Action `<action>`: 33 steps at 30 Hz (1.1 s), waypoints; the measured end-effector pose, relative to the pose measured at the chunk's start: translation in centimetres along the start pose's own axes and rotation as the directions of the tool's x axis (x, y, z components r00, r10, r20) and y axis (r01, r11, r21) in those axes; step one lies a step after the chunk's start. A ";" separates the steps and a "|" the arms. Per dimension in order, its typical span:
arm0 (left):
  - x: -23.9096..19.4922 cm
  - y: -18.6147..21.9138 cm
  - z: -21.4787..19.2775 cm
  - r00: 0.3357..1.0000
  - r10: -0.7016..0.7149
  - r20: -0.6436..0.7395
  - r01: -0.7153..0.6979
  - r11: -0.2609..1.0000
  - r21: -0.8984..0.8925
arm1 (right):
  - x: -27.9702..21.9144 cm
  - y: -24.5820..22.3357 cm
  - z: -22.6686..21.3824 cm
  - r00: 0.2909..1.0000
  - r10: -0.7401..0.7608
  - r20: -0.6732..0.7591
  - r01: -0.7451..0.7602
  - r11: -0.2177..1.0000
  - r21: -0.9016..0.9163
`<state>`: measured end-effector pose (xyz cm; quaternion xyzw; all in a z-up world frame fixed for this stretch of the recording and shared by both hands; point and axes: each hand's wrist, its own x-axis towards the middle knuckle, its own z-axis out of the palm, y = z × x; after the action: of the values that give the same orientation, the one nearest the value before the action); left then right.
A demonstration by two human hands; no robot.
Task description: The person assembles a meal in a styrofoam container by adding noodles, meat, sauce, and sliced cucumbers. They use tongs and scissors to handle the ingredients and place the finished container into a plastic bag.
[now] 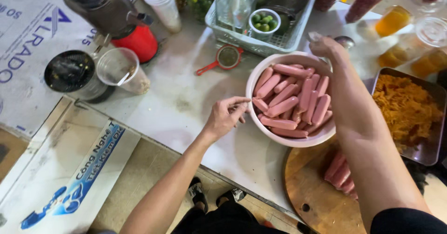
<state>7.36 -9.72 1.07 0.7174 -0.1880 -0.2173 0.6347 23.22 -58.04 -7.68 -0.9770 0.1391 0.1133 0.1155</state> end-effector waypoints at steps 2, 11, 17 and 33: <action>-0.9 -1.4 -2.8 0.996 -0.054 -0.066 0.053 0.998 -0.019 | -0.3 -1.2 -0.7 0.999 0.051 -0.008 -0.052 0.990 -0.133; -3.4 -6.1 -15.4 0.839 -0.223 -0.497 0.144 0.971 -0.192 | -20.5 -18.5 -5.9 0.742 -0.297 -0.601 0.556 0.774 0.303; -5.5 -7.3 -21.6 0.838 -0.307 -0.450 0.177 0.935 -0.309 | -26.3 -36.8 6.0 0.866 -0.295 -0.403 0.428 0.855 0.292; -12.9 -13.4 -33.8 0.940 -0.275 -0.204 0.137 0.847 -0.513 | -15.3 -54.5 15.9 0.904 -0.215 -0.370 0.348 0.872 0.343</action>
<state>15.10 27.06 -7.89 0.5711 0.0401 -0.2257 0.7882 22.17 0.70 -8.25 -0.9471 0.0303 -0.0960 0.3048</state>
